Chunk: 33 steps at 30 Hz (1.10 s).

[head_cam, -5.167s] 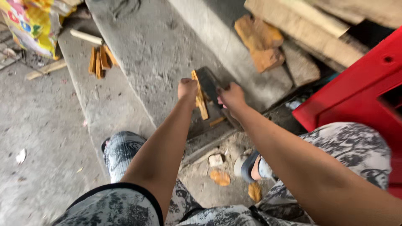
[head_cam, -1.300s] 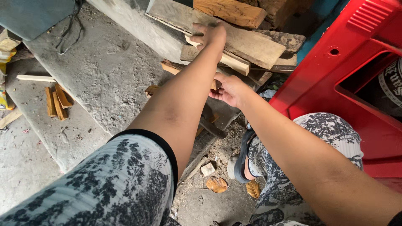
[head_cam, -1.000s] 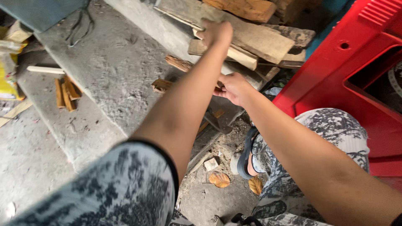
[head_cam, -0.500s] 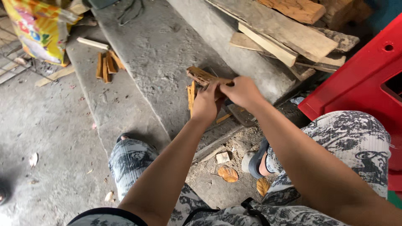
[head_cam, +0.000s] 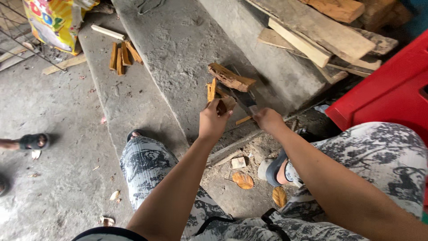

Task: The person chops small pieces of wood into kindling using a cleaver while sitting on concrete stairs, handling several thin strips of wood and a larger block.

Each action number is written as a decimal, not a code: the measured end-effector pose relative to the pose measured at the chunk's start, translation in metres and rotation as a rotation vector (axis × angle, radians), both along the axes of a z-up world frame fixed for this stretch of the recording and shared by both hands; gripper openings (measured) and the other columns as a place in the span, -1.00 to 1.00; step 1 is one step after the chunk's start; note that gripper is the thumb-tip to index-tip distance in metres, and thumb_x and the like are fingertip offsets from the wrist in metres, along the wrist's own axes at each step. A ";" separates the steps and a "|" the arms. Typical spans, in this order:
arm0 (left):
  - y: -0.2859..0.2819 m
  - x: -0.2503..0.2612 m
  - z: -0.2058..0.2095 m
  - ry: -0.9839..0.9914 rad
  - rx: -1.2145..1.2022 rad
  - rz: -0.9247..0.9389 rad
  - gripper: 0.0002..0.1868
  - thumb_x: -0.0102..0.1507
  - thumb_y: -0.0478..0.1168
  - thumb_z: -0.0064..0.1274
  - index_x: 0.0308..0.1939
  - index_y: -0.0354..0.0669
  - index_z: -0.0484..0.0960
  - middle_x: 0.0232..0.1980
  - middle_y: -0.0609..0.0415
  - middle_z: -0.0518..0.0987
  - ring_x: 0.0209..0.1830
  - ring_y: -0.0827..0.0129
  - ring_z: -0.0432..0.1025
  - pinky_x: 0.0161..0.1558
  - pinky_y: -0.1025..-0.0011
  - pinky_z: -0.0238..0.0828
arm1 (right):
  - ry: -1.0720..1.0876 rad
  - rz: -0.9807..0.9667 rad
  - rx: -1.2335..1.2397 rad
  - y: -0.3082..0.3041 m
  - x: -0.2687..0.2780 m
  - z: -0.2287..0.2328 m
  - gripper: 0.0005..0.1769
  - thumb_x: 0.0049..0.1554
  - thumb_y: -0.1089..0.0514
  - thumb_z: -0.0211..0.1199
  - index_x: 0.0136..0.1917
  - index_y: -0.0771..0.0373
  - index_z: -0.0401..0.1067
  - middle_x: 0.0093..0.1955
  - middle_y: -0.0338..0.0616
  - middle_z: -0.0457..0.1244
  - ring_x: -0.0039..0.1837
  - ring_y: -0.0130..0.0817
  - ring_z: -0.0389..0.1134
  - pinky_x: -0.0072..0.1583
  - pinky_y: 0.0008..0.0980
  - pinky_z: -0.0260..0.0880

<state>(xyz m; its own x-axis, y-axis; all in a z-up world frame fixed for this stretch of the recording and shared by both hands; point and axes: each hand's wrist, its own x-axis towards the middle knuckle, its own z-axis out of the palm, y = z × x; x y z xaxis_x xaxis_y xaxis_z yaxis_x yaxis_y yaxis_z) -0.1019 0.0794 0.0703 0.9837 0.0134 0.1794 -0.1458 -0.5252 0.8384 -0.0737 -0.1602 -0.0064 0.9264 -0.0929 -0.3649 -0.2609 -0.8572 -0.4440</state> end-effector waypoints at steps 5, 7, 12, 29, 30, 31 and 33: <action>0.004 0.007 0.000 0.052 0.028 0.027 -0.46 0.14 -0.19 0.36 0.15 -0.29 0.57 0.06 -0.15 0.64 0.02 0.09 0.58 0.03 0.22 0.55 | -0.021 -0.047 0.095 -0.027 0.006 -0.062 -0.49 0.17 0.12 0.29 0.31 0.41 0.30 0.15 0.24 0.34 0.10 0.03 0.44 0.10 0.00 0.48; 0.005 0.011 0.000 0.106 0.042 0.018 -0.47 0.15 -0.18 0.35 0.16 -0.27 0.57 0.07 -0.12 0.64 0.03 0.11 0.56 0.04 0.23 0.54 | 0.173 -0.087 0.028 -0.020 0.004 -0.057 -0.33 0.22 0.12 0.32 0.45 0.48 0.17 0.27 0.36 0.28 0.20 0.15 0.41 0.17 0.06 0.44; 0.007 0.018 -0.002 0.130 0.044 0.028 -0.49 0.16 -0.17 0.35 0.13 -0.27 0.59 0.04 -0.12 0.66 0.01 0.13 0.59 0.03 0.23 0.56 | 0.301 -0.058 -0.190 0.006 0.000 -0.020 -0.13 0.18 0.13 0.37 0.58 0.21 -0.07 0.58 0.23 -0.10 0.52 0.27 0.03 0.43 0.14 0.13; -0.020 0.043 -0.018 0.255 -0.016 0.067 -0.65 0.15 -0.17 0.34 -0.09 -0.29 0.63 -0.21 -0.08 0.70 -0.25 0.19 0.61 -0.13 0.27 0.54 | -0.139 0.051 0.089 0.001 0.037 -0.042 -0.63 0.03 0.07 0.36 0.00 0.41 0.50 -0.13 0.29 0.37 -0.02 0.16 0.43 -0.02 -0.03 0.37; -0.022 0.043 -0.020 0.202 -0.050 0.089 -0.65 0.12 -0.19 0.35 -0.10 -0.28 0.64 -0.21 -0.06 0.70 -0.24 0.20 0.62 -0.13 0.28 0.54 | -0.125 -0.074 0.084 0.004 0.039 -0.024 -0.59 0.00 0.03 0.44 -0.01 0.35 0.45 -0.19 0.18 0.36 -0.10 0.09 0.40 -0.14 -0.07 0.31; -0.024 0.044 -0.021 0.197 -0.058 0.089 -0.65 0.12 -0.19 0.35 -0.10 -0.28 0.64 -0.21 -0.06 0.70 -0.24 0.20 0.62 -0.13 0.28 0.54 | -0.132 -0.072 0.076 0.007 0.041 -0.006 -0.59 0.00 0.03 0.44 -0.01 0.35 0.45 -0.19 0.18 0.36 -0.10 0.09 0.40 -0.14 -0.07 0.31; -0.028 0.045 -0.023 0.124 -0.088 0.120 -0.63 0.11 -0.18 0.37 -0.09 -0.26 0.63 -0.19 -0.04 0.70 -0.21 0.22 0.62 -0.11 0.28 0.55 | 0.103 -0.495 0.815 0.011 0.039 0.027 -0.61 0.21 -0.05 0.35 -0.14 0.33 0.39 -0.38 0.00 0.17 -0.38 -0.13 0.11 -0.36 -0.11 0.03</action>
